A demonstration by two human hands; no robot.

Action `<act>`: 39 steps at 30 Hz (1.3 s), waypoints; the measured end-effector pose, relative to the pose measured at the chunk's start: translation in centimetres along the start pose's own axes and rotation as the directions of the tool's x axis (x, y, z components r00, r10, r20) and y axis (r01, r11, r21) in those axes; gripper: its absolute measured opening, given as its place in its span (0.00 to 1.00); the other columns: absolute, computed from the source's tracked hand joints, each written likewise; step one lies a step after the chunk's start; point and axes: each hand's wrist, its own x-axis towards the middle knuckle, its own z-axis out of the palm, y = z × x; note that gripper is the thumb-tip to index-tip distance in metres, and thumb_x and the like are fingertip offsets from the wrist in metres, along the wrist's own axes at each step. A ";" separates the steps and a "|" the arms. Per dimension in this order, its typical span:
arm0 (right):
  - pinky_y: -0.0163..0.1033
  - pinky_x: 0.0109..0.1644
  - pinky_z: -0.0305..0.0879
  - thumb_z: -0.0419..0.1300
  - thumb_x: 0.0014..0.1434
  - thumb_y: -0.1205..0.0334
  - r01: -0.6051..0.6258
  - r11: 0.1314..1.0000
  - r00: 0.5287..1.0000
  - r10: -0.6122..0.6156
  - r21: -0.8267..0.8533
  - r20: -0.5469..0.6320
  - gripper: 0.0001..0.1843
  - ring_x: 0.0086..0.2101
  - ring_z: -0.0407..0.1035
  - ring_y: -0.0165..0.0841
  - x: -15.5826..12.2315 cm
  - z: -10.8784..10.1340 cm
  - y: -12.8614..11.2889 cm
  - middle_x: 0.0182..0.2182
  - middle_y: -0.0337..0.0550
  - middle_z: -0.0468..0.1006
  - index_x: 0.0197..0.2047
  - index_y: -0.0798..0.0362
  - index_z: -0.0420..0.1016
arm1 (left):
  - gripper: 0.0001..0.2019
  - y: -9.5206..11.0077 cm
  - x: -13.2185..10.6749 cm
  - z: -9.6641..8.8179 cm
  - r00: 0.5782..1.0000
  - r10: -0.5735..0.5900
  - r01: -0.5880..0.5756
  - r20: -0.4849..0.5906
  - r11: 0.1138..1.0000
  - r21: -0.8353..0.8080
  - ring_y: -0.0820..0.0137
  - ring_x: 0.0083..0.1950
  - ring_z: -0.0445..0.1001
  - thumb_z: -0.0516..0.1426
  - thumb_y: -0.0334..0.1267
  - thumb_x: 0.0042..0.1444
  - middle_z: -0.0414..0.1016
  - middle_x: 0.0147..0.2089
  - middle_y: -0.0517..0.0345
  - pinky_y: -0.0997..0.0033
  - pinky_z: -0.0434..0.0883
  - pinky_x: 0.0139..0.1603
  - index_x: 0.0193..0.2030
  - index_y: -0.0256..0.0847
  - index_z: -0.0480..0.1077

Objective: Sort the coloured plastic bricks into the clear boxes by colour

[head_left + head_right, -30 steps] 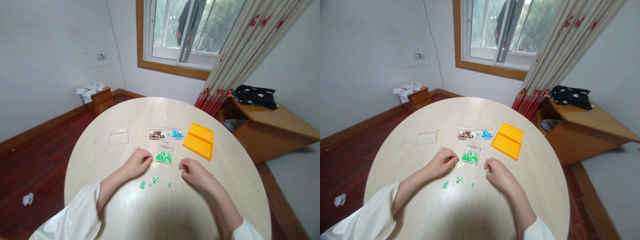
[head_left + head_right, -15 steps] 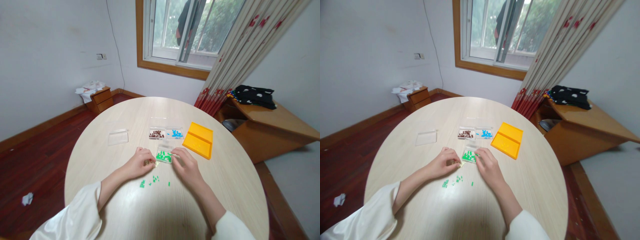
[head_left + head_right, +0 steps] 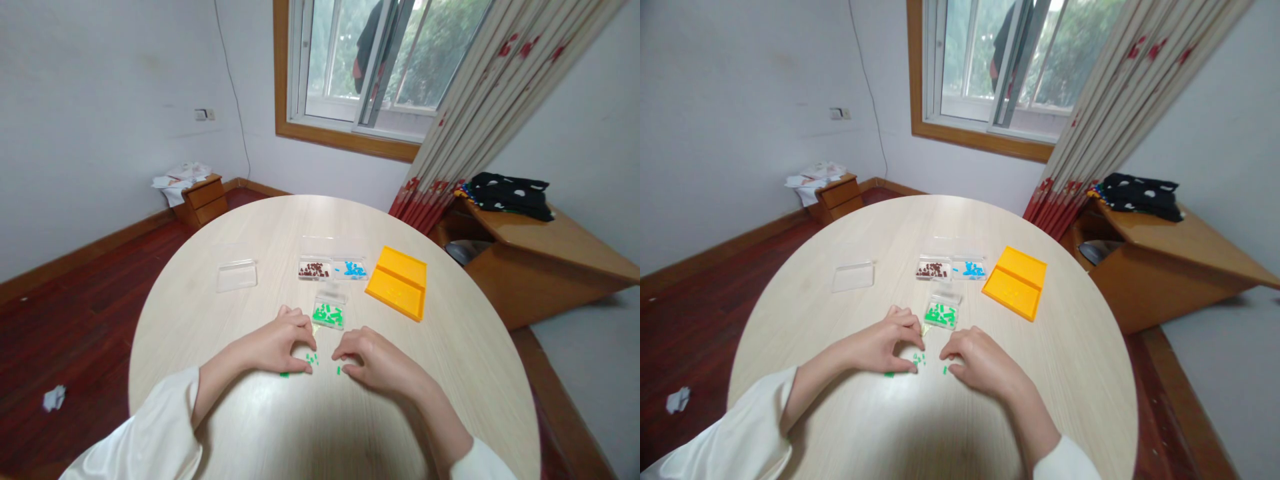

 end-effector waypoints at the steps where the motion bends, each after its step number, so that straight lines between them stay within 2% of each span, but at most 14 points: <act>1: 0.36 0.46 0.59 0.57 0.48 0.74 0.014 1.000 1.000 -0.014 -0.003 0.009 0.15 0.39 0.70 0.33 0.1 0.0 -0.1 0.35 0.39 0.79 0.38 0.49 0.78 | 0.12 0.1 0.0 0.0 1.000 -0.006 0.006 -0.009 1.000 0.006 0.66 0.43 0.65 0.64 0.43 0.45 0.70 0.38 0.59 0.64 0.53 0.47 0.37 0.43 0.74; 6: 0.35 0.44 0.57 0.57 0.49 0.74 0.069 0.998 0.997 -0.069 0.004 0.027 0.13 0.35 0.70 0.30 0.3 0.1 -0.1 0.32 0.38 0.79 0.33 0.50 0.78 | 0.06 0.2 0.1 -0.1 0.997 -0.028 0.029 -0.070 1.000 0.010 0.66 0.43 0.66 0.61 0.39 0.50 0.72 0.36 0.59 0.64 0.52 0.47 0.35 0.41 0.73; 10: 0.34 0.40 0.58 0.54 0.50 0.75 0.080 0.997 0.997 -0.080 0.012 0.015 0.12 0.30 0.68 0.28 0.3 0.6 -0.2 0.27 0.37 0.77 0.27 0.52 0.76 | 0.05 0.2 0.1 -0.1 0.999 -0.020 0.021 -0.048 1.000 0.012 0.67 0.41 0.66 0.57 0.32 0.49 0.72 0.34 0.59 0.63 0.52 0.47 0.33 0.41 0.73; 12: 0.34 0.38 0.58 0.54 0.51 0.75 0.075 0.997 0.996 -0.074 0.010 -0.045 0.11 0.29 0.67 0.29 0.4 0.7 -0.2 0.26 0.37 0.77 0.27 0.52 0.75 | 0.08 0.2 0.1 0.0 0.999 -0.008 0.009 -0.032 1.000 0.018 0.67 0.41 0.66 0.55 0.28 0.47 0.72 0.34 0.60 0.63 0.52 0.46 0.33 0.42 0.72; 14: 0.36 0.38 0.59 0.54 0.54 0.73 0.082 0.997 0.981 -0.078 0.012 -0.177 0.10 0.31 0.68 0.31 0.7 0.9 -0.1 0.27 0.38 0.76 0.28 0.52 0.74 | 0.10 0.2 0.1 0.0 1.000 0.003 -0.003 -0.024 1.000 0.019 0.66 0.41 0.66 0.54 0.26 0.45 0.72 0.34 0.60 0.63 0.52 0.46 0.33 0.42 0.72; 16: 0.38 0.40 0.60 0.54 0.56 0.70 0.089 0.996 0.929 -0.081 0.004 -0.362 0.08 0.33 0.68 0.32 1.1 1.0 0.3 0.29 0.40 0.76 0.30 0.52 0.73 | 0.11 0.2 0.0 0.0 1.000 0.008 -0.007 -0.024 1.000 0.015 0.66 0.41 0.66 0.53 0.26 0.44 0.72 0.34 0.60 0.63 0.52 0.46 0.33 0.43 0.72; 19: 0.41 0.40 0.60 0.54 0.59 0.67 0.083 0.996 0.795 -0.085 -0.031 -0.600 0.06 0.34 0.67 0.34 1.8 1.3 1.3 0.30 0.43 0.76 0.33 0.53 0.72 | 0.12 0.2 0.0 -0.1 1.000 0.011 -0.011 -0.020 1.000 0.004 0.67 0.41 0.66 0.53 0.25 0.43 0.72 0.34 0.60 0.63 0.52 0.47 0.32 0.43 0.72; 21: 0.42 0.40 0.61 0.54 0.59 0.66 0.082 0.995 0.736 -0.094 -0.050 -0.670 0.06 0.34 0.67 0.35 2.1 1.5 1.9 0.31 0.45 0.76 0.36 0.53 0.72 | 0.12 0.2 0.0 -0.1 1.000 0.016 -0.016 -0.007 1.000 -0.007 0.67 0.42 0.66 0.53 0.25 0.43 0.72 0.34 0.60 0.63 0.52 0.48 0.33 0.43 0.73; 23: 0.42 0.41 0.61 0.55 0.59 0.66 0.082 0.994 0.718 -0.104 -0.065 -0.688 0.07 0.35 0.68 0.36 2.2 1.6 2.2 0.33 0.45 0.77 0.41 0.53 0.72 | 0.12 0.2 -0.1 -0.1 1.000 0.017 -0.017 0.004 1.000 -0.012 0.67 0.42 0.67 0.54 0.25 0.43 0.72 0.35 0.60 0.63 0.51 0.49 0.33 0.43 0.73; 26: 0.42 0.40 0.61 0.54 0.59 0.67 0.085 0.993 0.750 -0.116 -0.079 -0.651 0.07 0.34 0.68 0.35 2.0 1.6 2.1 0.32 0.45 0.77 0.40 0.53 0.72 | 0.13 0.0 -0.1 0.1 1.000 0.024 -0.024 0.018 1.000 0.003 0.67 0.42 0.66 0.53 0.24 0.45 0.72 0.34 0.60 0.64 0.51 0.48 0.33 0.44 0.74; 32: 0.38 0.40 0.62 0.55 0.56 0.72 0.188 0.981 0.900 -0.193 -0.051 -0.390 0.07 0.34 0.68 0.33 1.5 1.6 -0.1 0.30 0.41 0.76 0.33 0.53 0.73 | 0.09 -0.2 0.0 0.4 0.998 0.045 -0.045 0.036 0.999 0.008 0.67 0.42 0.65 0.55 0.26 0.47 0.72 0.33 0.61 0.65 0.51 0.46 0.31 0.44 0.73; 36: 0.37 0.41 0.64 0.56 0.54 0.74 0.198 0.980 0.937 -0.195 -0.021 -0.291 0.09 0.34 0.68 0.31 1.3 2.1 -1.2 0.30 0.40 0.76 0.33 0.52 0.74 | 0.07 -0.1 0.0 0.2 0.999 0.027 -0.027 0.025 0.999 0.018 0.68 0.41 0.65 0.55 0.26 0.48 0.72 0.32 0.61 0.65 0.51 0.45 0.29 0.42 0.71; 39: 0.38 0.45 0.65 0.61 0.52 0.69 0.173 0.985 0.953 -0.169 -0.006 -0.252 0.08 0.38 0.69 0.34 1.3 2.5 -1.3 0.35 0.42 0.77 0.37 0.52 0.74 | 0.07 -0.2 0.0 0.1 1.000 0.006 -0.006 0.003 0.999 0.034 0.68 0.40 0.65 0.54 0.26 0.48 0.71 0.31 0.61 0.65 0.51 0.45 0.28 0.41 0.70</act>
